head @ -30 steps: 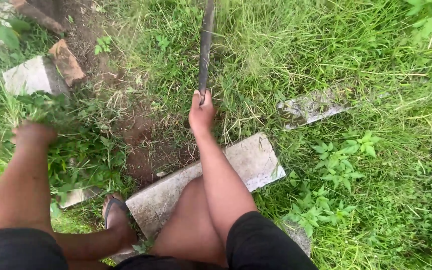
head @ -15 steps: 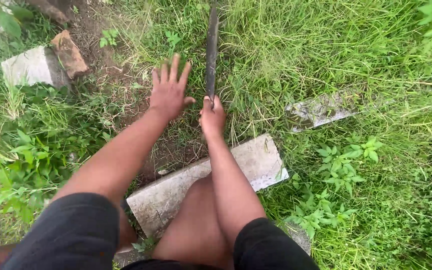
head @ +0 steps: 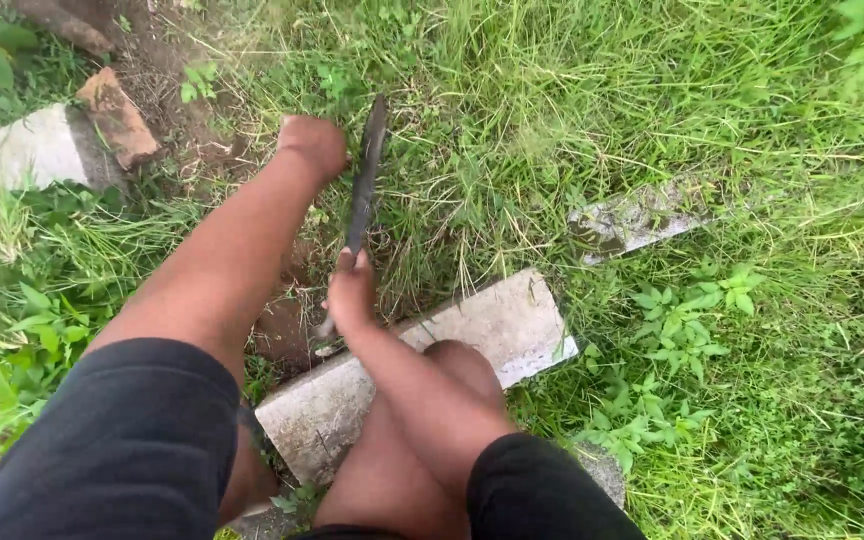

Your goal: Cutting grass and weeds manually using a machete while crouching on the ground.

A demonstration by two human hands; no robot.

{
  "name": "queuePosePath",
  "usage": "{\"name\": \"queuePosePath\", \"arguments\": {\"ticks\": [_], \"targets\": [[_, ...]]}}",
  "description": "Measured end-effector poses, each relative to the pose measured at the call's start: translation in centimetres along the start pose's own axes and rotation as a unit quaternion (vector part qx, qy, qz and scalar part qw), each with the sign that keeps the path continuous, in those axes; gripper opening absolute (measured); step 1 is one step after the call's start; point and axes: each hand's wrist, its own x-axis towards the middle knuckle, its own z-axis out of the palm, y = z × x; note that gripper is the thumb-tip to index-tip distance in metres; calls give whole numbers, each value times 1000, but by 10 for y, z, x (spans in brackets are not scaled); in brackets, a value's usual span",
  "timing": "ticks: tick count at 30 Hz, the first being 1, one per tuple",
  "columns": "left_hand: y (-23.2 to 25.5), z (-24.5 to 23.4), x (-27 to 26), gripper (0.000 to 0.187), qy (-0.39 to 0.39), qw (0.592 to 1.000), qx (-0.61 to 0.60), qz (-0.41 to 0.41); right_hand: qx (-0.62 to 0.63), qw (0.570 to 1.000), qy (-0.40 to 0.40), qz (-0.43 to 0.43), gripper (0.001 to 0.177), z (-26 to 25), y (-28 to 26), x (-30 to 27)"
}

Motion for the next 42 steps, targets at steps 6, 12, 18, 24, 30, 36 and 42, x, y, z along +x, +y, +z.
{"name": "queuePosePath", "arguments": {"ticks": [6, 12, 18, 24, 30, 36, 42], "targets": [[8, -8, -27, 43, -18, 997, -71, 38, 12, 999, -26, -43, 38, 6, 1, 58], [-5, -31, -48, 33, -25, 996, -74, 46, -19, 997, -50, -48, 34, 18, 19, 12], [32, -88, -84, 25, 48, 973, -212, 82, -142, 974, -148, -92, 44, 29, 51, 33], [-28, -58, -140, 48, 152, 900, -346, -218, -152, 973, -106, -135, 55, 5, 23, 68], [-115, 157, -219, 51, -5, 772, -396, -496, -63, 989, 18, -130, 36, -24, -33, 56], [-88, 60, -255, 96, -147, 771, -313, -534, -10, 989, 83, -120, 28, -30, -26, 64], [-21, -41, -197, 70, -196, 917, -150, -313, -93, 984, 70, -132, 41, -25, -15, 73]]}}
